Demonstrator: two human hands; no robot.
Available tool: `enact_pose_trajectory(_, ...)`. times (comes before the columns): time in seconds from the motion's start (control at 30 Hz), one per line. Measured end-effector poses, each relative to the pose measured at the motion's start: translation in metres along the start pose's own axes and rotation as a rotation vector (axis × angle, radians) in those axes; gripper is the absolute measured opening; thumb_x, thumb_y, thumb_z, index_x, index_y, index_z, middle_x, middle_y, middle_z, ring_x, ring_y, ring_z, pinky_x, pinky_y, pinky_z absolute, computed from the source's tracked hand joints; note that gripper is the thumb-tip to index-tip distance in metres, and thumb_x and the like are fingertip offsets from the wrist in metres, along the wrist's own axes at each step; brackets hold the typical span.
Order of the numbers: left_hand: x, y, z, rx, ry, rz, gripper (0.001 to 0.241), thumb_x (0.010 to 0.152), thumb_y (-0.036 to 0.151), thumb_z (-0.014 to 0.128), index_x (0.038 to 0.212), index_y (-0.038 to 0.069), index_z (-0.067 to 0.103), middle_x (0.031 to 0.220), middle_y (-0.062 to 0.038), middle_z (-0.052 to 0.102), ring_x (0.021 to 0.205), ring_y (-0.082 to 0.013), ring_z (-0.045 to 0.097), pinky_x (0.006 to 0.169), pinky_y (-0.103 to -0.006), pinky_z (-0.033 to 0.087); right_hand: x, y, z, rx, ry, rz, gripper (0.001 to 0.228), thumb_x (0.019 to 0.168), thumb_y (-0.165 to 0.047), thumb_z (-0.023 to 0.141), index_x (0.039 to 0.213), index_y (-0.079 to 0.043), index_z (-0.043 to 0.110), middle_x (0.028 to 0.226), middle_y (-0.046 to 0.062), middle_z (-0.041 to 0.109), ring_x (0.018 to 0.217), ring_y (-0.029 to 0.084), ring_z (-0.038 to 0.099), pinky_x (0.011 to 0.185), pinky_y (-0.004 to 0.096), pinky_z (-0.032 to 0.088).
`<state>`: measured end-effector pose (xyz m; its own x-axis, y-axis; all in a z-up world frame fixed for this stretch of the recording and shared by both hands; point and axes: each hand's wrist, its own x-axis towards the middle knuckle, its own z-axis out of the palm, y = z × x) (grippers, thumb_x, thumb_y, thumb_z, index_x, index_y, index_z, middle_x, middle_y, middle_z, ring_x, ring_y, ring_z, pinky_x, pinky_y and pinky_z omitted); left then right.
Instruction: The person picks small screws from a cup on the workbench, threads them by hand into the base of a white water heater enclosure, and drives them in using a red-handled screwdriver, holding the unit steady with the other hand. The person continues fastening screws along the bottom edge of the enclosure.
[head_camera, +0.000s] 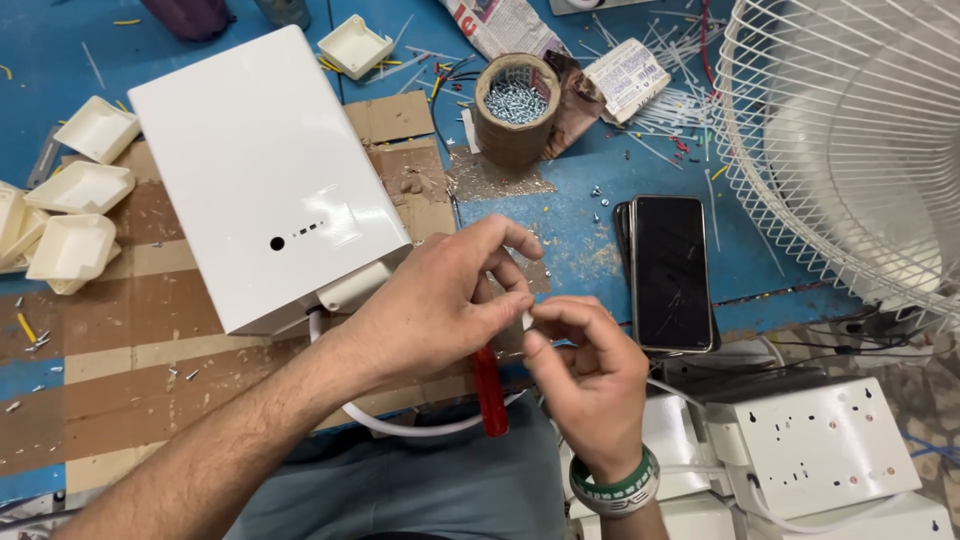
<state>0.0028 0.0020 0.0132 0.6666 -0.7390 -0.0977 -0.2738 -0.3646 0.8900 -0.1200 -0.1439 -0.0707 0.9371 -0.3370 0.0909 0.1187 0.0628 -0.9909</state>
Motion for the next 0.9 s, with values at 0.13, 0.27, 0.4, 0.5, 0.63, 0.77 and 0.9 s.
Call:
enact_pose_trajectory(0.13, -0.006, 0.000, -0.002, -0.045, -0.028, -0.061, 0.033, 0.091, 0.013, 0.065, 0.121, 0.004, 0.056, 0.087, -0.007, 0.077, 0.077, -0.0148, 0.077, 0.070, -0.0309, 0.061, -0.005, -0.004, 0.011, -0.146, 0.008, -0.182, 0.027, 0.087, 0.006, 0.074, 0.112, 0.003, 0.063, 0.112, 0.007, 0.065, 0.096, 0.013, 0.072, 0.076, 0.024, 0.064)
enact_pose_trajectory(0.27, -0.015, -0.004, -0.003, -0.133, -0.040, -0.048, 0.033, 0.092, 0.012, 0.063, 0.123, 0.004, 0.055, 0.091, -0.007, 0.074, 0.078, -0.0125, 0.077, 0.070, -0.0298, 0.062, -0.011, 0.008, 0.013, -0.115, 0.058, -0.186, 0.028, 0.090, 0.006, 0.073, 0.115, 0.003, 0.063, 0.109, 0.008, 0.067, 0.096, 0.013, 0.073, 0.077, 0.024, 0.065)
enact_pose_trajectory(0.4, -0.023, -0.007, -0.004, -0.072, 0.043, 0.025, 0.031, 0.093, 0.012, 0.065, 0.122, 0.003, 0.057, 0.092, -0.006, 0.076, 0.078, -0.0111, 0.073, 0.069, -0.0287, 0.059, -0.014, 0.012, 0.009, -0.071, 0.121, 0.030, 0.022, 0.096, 0.000, 0.070, 0.117, 0.005, 0.068, 0.094, 0.012, 0.075, 0.080, 0.015, 0.074, 0.062, 0.024, 0.061)
enact_pose_trajectory(0.5, -0.030, -0.007, -0.005, -0.103, 0.057, 0.045, 0.032, 0.093, 0.012, 0.065, 0.122, 0.003, 0.057, 0.091, -0.006, 0.075, 0.076, -0.0109, 0.072, 0.066, -0.0283, 0.058, -0.016, 0.013, 0.010, 0.135, 0.066, 0.063, 0.023, 0.100, -0.004, 0.066, 0.120, 0.006, 0.067, 0.099, 0.013, 0.074, 0.084, 0.016, 0.073, 0.062, 0.025, 0.060)
enact_pose_trajectory(0.63, -0.041, -0.009, -0.006, -0.112, 0.061, 0.091, 0.033, 0.093, 0.012, 0.065, 0.123, 0.003, 0.055, 0.091, -0.005, 0.074, 0.074, -0.0113, 0.072, 0.064, -0.0282, 0.058, -0.019, 0.004, 0.014, 0.322, -0.009, 0.170, 0.031, 0.097, -0.006, 0.064, 0.127, 0.005, 0.064, 0.104, 0.012, 0.073, 0.083, 0.015, 0.071, 0.060, 0.025, 0.057)
enact_pose_trajectory(0.77, -0.051, -0.010, -0.007, -0.081, 0.064, 0.110, 0.034, 0.093, 0.012, 0.065, 0.125, 0.003, 0.055, 0.092, -0.005, 0.073, 0.075, -0.0120, 0.071, 0.065, -0.0290, 0.058, -0.023, 0.004, 0.014, 0.368, -0.078, 0.202, 0.031, 0.098, -0.010, 0.064, 0.125, 0.006, 0.066, 0.103, 0.013, 0.074, 0.082, 0.016, 0.072, 0.060, 0.025, 0.057)
enact_pose_trajectory(0.9, -0.059, -0.008, -0.010, -0.056, 0.052, 0.116, 0.034, 0.094, 0.013, 0.065, 0.126, 0.005, 0.056, 0.091, -0.004, 0.074, 0.076, -0.0123, 0.072, 0.065, -0.0296, 0.058, -0.027, 0.003, 0.018, 0.318, -0.081, 0.175, 0.024, 0.100, -0.010, 0.066, 0.116, 0.007, 0.069, 0.101, 0.013, 0.074, 0.082, 0.016, 0.071, 0.061, 0.026, 0.057)
